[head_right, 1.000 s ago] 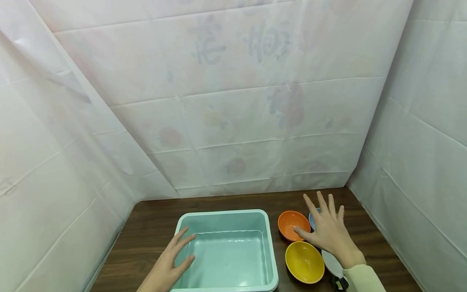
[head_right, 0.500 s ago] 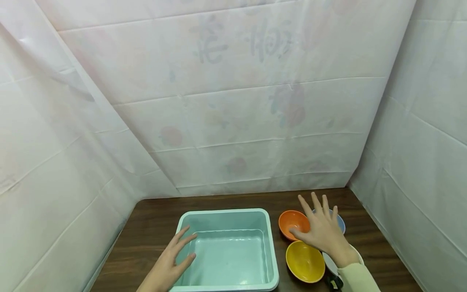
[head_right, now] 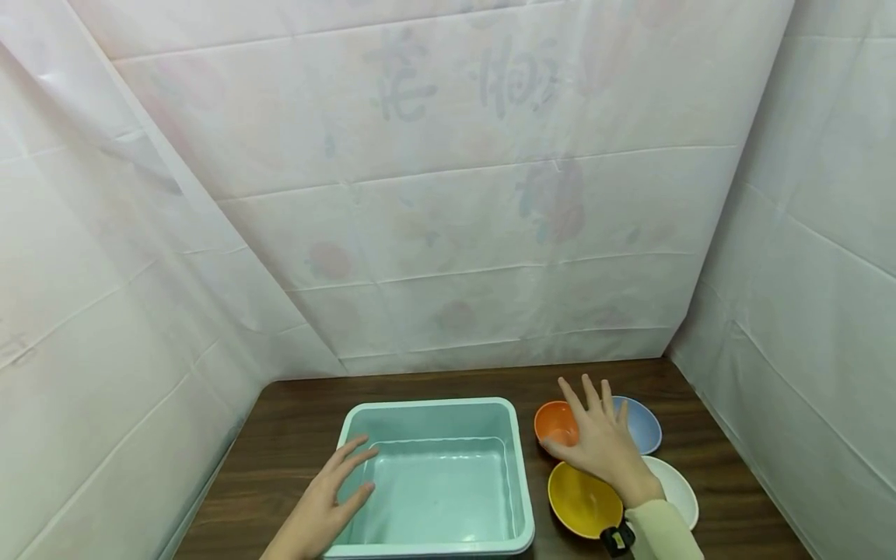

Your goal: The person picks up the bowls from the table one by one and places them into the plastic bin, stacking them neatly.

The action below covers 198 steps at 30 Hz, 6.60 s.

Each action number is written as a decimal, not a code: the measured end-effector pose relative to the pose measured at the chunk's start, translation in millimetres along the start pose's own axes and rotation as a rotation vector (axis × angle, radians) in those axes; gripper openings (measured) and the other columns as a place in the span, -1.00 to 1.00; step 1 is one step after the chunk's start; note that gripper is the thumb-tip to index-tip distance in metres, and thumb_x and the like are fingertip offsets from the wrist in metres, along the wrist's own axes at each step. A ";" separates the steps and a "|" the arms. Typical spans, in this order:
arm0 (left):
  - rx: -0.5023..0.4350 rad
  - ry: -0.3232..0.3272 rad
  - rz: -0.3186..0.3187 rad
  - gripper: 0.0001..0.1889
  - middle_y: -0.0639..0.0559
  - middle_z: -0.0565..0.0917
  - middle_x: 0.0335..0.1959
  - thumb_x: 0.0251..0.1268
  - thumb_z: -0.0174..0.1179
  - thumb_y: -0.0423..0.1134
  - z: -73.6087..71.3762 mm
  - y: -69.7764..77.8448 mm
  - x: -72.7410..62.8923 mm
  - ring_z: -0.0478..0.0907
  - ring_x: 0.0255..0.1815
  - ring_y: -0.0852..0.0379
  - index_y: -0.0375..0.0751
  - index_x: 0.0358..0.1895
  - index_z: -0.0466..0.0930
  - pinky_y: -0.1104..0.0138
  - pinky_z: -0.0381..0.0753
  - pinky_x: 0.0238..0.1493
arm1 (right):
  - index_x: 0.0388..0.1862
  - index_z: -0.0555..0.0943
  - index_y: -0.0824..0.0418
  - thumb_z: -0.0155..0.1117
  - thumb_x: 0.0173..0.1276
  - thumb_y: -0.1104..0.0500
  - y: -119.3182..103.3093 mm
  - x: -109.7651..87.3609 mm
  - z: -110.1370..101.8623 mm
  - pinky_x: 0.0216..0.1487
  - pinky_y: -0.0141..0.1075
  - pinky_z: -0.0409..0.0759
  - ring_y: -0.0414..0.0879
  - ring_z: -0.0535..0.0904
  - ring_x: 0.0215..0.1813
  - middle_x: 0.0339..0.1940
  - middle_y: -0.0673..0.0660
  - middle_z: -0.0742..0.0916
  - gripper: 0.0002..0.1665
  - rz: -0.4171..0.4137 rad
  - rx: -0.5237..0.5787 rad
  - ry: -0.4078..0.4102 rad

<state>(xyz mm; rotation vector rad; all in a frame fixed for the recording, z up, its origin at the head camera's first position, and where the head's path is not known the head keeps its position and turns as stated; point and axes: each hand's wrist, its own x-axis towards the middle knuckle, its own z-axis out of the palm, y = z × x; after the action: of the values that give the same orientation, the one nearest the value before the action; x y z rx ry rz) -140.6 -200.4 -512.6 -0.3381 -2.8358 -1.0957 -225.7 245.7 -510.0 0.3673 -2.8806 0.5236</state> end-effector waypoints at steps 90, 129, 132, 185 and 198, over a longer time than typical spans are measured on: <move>-0.069 0.001 -0.009 -0.58 0.08 0.39 0.52 0.49 0.19 0.17 6.7 -2.7 2.8 0.40 0.50 -0.11 0.38 0.35 0.49 -0.17 0.53 0.26 | 0.61 0.30 0.10 0.58 0.11 -0.23 14.0 36.5 35.1 0.31 0.62 0.12 0.73 0.05 0.49 0.57 0.60 0.19 0.16 0.080 0.041 -0.417; -0.067 0.011 -0.009 -0.58 0.02 0.42 0.50 0.48 0.22 0.13 5.9 -2.2 3.6 0.41 0.48 -0.16 0.26 0.33 0.54 -0.19 0.53 0.26 | 0.49 0.48 -0.07 0.59 0.00 -0.22 -12.0 42.9 8.9 0.17 0.46 0.40 0.40 0.41 0.27 0.44 0.37 0.46 0.01 -0.030 -0.022 -0.271; -0.069 0.009 -0.007 -0.58 0.00 0.42 0.50 0.48 0.22 0.13 5.6 -2.2 4.0 0.41 0.48 -0.18 0.25 0.33 0.54 -0.20 0.53 0.26 | 0.47 0.49 -0.10 0.58 0.00 -0.22 -16.2 43.1 4.0 0.13 0.43 0.41 0.40 0.41 0.26 0.43 0.36 0.47 -0.01 -0.053 -0.037 -0.242; -0.053 0.022 -0.002 -0.59 0.08 0.42 0.50 0.48 0.20 0.17 7.9 0.5 5.4 0.42 0.48 -0.11 0.34 0.32 0.53 -0.15 0.55 0.24 | 0.48 0.50 -0.15 0.49 0.13 -0.31 -118.8 57.3 -78.3 0.06 0.14 0.42 0.31 0.40 0.34 0.45 0.26 0.47 -0.09 -0.266 -0.087 -0.070; -0.055 0.014 -0.012 -0.59 0.07 0.42 0.50 0.47 0.23 0.12 7.3 1.6 4.8 0.42 0.48 -0.11 0.33 0.32 0.53 -0.15 0.55 0.25 | 0.46 0.51 -0.17 0.50 0.11 -0.29 -134.2 60.9 -72.7 0.11 0.18 0.43 0.32 0.39 0.35 0.42 0.21 0.48 -0.10 -0.293 -0.061 -0.075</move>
<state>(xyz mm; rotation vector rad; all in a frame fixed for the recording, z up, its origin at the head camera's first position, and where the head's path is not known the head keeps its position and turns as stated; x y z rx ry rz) -144.8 -193.5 -516.2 -0.3170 -2.8033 -1.1753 -236.6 138.1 -386.3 0.7982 -2.8327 0.3773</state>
